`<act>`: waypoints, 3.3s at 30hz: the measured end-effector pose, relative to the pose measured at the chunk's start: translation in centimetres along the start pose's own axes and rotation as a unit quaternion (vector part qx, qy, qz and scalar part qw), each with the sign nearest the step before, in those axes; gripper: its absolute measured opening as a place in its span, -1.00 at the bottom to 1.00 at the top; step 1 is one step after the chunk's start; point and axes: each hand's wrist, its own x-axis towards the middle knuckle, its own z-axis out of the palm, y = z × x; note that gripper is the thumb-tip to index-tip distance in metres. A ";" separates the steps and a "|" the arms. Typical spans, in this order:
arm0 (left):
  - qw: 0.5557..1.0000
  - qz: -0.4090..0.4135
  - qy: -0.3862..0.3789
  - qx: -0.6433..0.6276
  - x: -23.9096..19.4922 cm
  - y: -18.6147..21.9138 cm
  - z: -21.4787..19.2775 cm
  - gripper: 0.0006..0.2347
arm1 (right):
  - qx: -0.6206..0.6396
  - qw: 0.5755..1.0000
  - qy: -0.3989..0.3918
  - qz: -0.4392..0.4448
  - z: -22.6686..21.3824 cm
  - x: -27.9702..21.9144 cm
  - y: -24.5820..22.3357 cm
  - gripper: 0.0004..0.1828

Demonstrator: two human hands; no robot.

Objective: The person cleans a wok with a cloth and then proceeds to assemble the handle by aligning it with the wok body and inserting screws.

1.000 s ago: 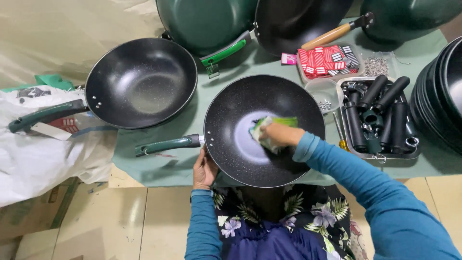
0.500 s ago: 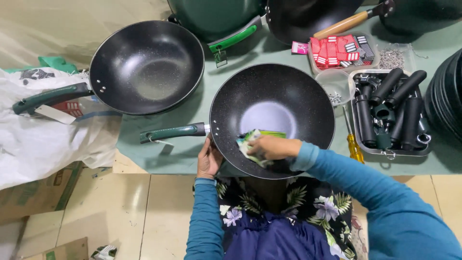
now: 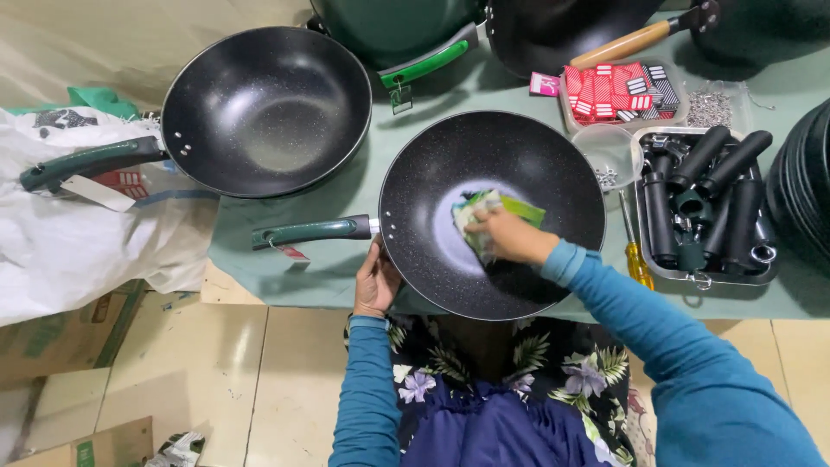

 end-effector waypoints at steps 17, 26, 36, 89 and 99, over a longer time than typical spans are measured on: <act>1.000 -0.015 0.009 -0.025 0.2 0.1 0.3 -0.67 | -0.049 0.991 0.097 0.081 7.2 9.1 9.1 -0.30; 0.999 -0.014 0.017 -0.025 1.2 -0.8 -2.8 -0.63 | 0.280 0.959 -0.041 0.012 -2.1 4.1 -9.1 -0.27; 0.998 -0.024 0.039 -0.041 0.3 -0.1 -0.3 -0.62 | 0.413 0.905 -0.089 0.052 -6.7 0.8 -12.3 -0.28; 0.999 0.031 0.028 0.034 1.0 -0.8 -2.0 -0.57 | -0.091 0.980 -0.132 0.116 -0.7 -9.9 -0.7 -0.59; 0.999 0.018 0.014 0.031 0.3 -0.6 -1.4 -0.57 | -0.099 0.984 0.059 0.138 1.9 -6.2 3.5 -0.51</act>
